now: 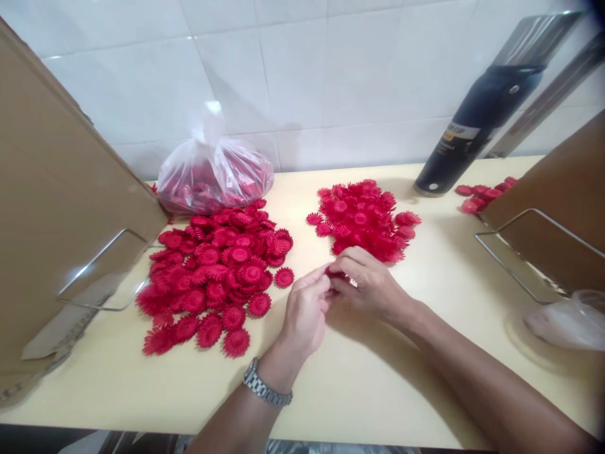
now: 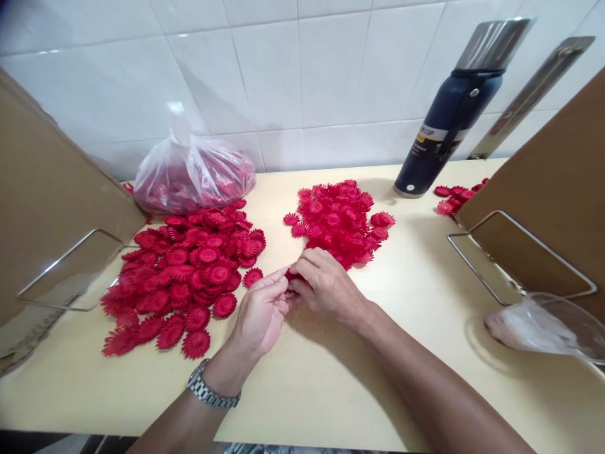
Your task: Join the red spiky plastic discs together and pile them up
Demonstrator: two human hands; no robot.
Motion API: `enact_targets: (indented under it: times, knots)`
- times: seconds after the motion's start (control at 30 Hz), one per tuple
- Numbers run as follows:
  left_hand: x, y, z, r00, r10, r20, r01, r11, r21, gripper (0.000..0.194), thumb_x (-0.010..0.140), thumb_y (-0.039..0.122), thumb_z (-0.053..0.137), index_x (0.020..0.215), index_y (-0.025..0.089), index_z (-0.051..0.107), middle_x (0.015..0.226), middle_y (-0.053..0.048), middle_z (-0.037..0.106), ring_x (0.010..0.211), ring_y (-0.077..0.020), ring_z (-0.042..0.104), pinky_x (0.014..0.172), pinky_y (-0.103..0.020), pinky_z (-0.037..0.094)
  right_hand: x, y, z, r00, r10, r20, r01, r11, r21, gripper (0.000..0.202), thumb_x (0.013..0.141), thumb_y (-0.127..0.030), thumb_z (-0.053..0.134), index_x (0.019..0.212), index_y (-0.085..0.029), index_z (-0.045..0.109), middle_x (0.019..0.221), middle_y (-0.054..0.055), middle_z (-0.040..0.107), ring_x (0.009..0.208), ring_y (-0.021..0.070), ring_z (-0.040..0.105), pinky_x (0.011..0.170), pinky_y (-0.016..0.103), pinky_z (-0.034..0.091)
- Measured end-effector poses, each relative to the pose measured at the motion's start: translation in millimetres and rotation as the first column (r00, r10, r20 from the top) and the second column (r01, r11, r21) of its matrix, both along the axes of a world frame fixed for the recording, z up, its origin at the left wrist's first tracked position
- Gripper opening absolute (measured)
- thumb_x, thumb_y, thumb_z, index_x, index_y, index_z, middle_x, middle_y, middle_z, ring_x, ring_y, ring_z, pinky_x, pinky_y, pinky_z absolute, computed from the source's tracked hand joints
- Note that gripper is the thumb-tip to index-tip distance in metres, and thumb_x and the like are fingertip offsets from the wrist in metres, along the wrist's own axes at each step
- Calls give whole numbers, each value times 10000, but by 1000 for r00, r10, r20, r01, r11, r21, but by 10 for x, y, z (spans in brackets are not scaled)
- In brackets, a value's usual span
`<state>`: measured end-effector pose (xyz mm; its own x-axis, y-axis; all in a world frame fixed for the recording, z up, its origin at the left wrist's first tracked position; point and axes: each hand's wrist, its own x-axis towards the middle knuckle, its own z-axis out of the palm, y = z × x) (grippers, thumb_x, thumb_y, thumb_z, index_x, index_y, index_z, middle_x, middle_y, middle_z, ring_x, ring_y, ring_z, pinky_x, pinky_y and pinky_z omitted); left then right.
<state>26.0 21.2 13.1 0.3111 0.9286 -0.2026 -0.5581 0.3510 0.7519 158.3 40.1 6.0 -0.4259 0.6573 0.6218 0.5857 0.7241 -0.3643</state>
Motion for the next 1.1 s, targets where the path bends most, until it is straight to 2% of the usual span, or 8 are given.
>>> enact_targets:
  times: [0.1, 0.27, 0.47, 0.7, 0.9, 1.1]
  knots:
    - [5, -7, -8, 999, -3, -35, 4, 999, 32, 243, 745, 130, 535, 936, 116, 684, 814, -73, 667, 806, -162, 612, 743, -267, 451, -22, 2, -45, 998, -3, -64, 2, 1000, -21, 166, 870, -132, 466, 771, -185, 588, 712, 43, 575, 648, 144, 535, 559, 259, 445]
    - [4, -10, -18, 998, 28, -62, -26, 999, 40, 258, 772, 128, 512, 961, 126, 688, 860, -67, 665, 792, -134, 593, 707, -234, 431, 24, -2, -30, 993, 26, -117, -41, 991, -131, 142, 868, -126, 469, 838, -187, 594, 742, 40, 600, 668, 137, 571, 563, 241, 470]
    - [-2, -2, 4, 996, 60, -62, -58, 998, 31, 282, 729, 112, 535, 961, 135, 694, 843, -59, 670, 756, -123, 583, 682, -225, 414, -10, -20, -52, 997, -11, -80, 10, 1000, -12, 112, 849, -126, 504, 884, -183, 593, 758, 51, 606, 708, 158, 576, 581, 255, 475]
    - [10, 0, -8, 998, 37, -53, -34, 998, 54, 300, 692, 110, 559, 960, 126, 694, 819, -50, 672, 740, -119, 576, 675, -225, 405, -2, -4, -75, 992, 1, -127, 5, 999, 49, 146, 860, -80, 464, 804, -177, 559, 705, 36, 585, 649, 133, 545, 543, 228, 438]
    - [17, 13, -28, 994, 96, -49, -96, 995, -5, 279, 682, 142, 568, 923, 117, 705, 787, -62, 670, 712, -118, 570, 618, -217, 397, -20, -15, -71, 993, -19, -117, 23, 999, 37, 158, 824, -52, 436, 751, -180, 492, 648, 29, 517, 600, 141, 476, 520, 246, 382]
    - [20, 3, 6, 999, 43, -29, -41, 998, 54, 275, 708, 120, 563, 945, 121, 703, 782, -45, 666, 611, -69, 505, 518, -177, 340, -28, -23, -83, 988, -56, -144, 58, 998, 15, 162, 841, -75, 415, 728, -188, 442, 652, 21, 486, 590, 131, 450, 519, 237, 363]
